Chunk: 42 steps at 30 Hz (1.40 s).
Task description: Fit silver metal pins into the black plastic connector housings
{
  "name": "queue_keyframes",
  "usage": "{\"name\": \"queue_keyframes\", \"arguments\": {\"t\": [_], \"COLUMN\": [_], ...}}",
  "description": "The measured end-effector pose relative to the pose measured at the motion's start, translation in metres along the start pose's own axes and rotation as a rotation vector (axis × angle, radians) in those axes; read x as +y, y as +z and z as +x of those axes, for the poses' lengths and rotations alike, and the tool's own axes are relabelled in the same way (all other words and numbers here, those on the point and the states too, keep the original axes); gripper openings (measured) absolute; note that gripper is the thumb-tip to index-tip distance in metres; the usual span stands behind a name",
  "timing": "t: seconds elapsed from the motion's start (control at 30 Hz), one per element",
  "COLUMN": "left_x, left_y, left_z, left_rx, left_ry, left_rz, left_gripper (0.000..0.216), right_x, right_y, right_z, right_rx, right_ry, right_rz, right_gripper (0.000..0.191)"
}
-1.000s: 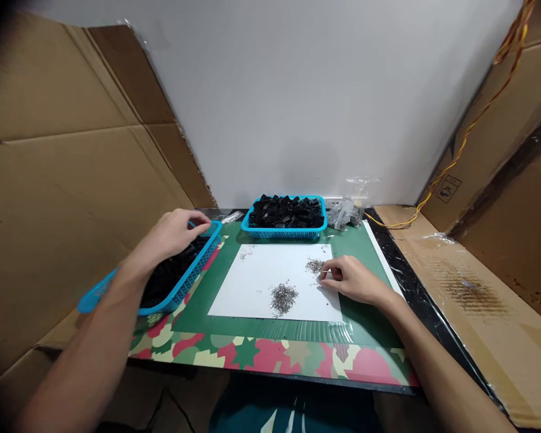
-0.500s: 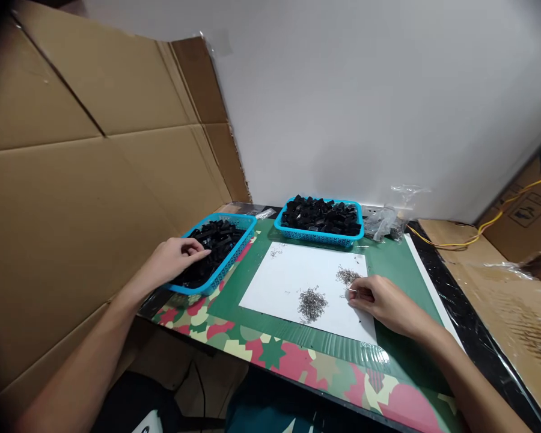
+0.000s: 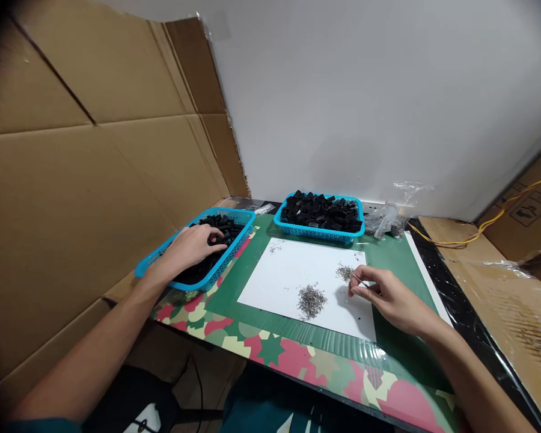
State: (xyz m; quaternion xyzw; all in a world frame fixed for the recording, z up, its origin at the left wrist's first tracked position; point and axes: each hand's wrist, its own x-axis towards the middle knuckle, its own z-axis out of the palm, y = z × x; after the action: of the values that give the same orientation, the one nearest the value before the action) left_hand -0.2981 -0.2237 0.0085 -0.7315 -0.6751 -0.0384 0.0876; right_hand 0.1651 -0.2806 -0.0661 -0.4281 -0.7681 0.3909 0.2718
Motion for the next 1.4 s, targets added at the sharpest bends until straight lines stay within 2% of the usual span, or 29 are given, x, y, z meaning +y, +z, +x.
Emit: {"name": "queue_keyframes", "arguments": {"t": [0.1,0.23,0.4,0.47,0.53,0.57,0.67,0.77,0.9,1.1,1.27,1.4], "left_x": [0.003,0.004,0.01,0.022,0.043,0.057,0.106,0.152,0.189,0.205,0.201,0.197], "left_y": [0.005,0.005,-0.017,-0.025,-0.029,-0.028,-0.019,-0.004,0.012,0.034,0.052,0.058], "left_z": [0.005,0.003,0.002,0.001,-0.001,-0.003,-0.007,-0.009,0.002,0.025,0.02,0.015], "left_rx": [-0.023,0.146,0.278,0.368,0.413,0.381,0.169,-0.034,-0.134,-0.148,-0.114,-0.066], "left_ry": [-0.013,-0.084,-0.263,-0.236,-0.121,-0.054,0.142,0.353,0.498,0.49,0.436,0.434], "left_rz": [0.051,0.026,-0.179,-0.284,-0.52,-0.683,-1.047,-1.154,-1.193,-1.25,-1.267,-1.264], "left_gripper": [0.024,0.031,0.029,0.028,0.027,0.025,0.02,0.017,0.024,0.033,0.029,0.034], "right_x": [0.003,0.007,0.006,0.005,0.004,0.003,0.0,0.0,0.004,0.003,0.002,0.002], "right_y": [0.0,-0.002,-0.007,-0.007,-0.006,-0.006,-0.004,-0.007,-0.014,-0.014,-0.011,-0.013], "right_z": [0.001,0.003,0.004,0.004,0.005,0.005,0.007,0.006,0.004,0.006,0.006,0.004], "right_rx": [0.014,0.023,0.051,0.046,0.072,0.095,0.145,0.133,0.025,-0.095,-0.142,-0.157], "right_ry": [0.019,0.044,0.053,0.058,0.045,0.035,0.014,0.048,0.127,0.158,0.166,0.138], "right_rz": [-0.013,0.045,0.109,0.139,0.16,0.162,0.126,0.049,-0.06,-0.164,-0.137,-0.137], "right_gripper": [0.038,0.032,0.033,0.034,0.033,0.033,0.031,0.032,0.034,0.024,0.02,0.021]}}
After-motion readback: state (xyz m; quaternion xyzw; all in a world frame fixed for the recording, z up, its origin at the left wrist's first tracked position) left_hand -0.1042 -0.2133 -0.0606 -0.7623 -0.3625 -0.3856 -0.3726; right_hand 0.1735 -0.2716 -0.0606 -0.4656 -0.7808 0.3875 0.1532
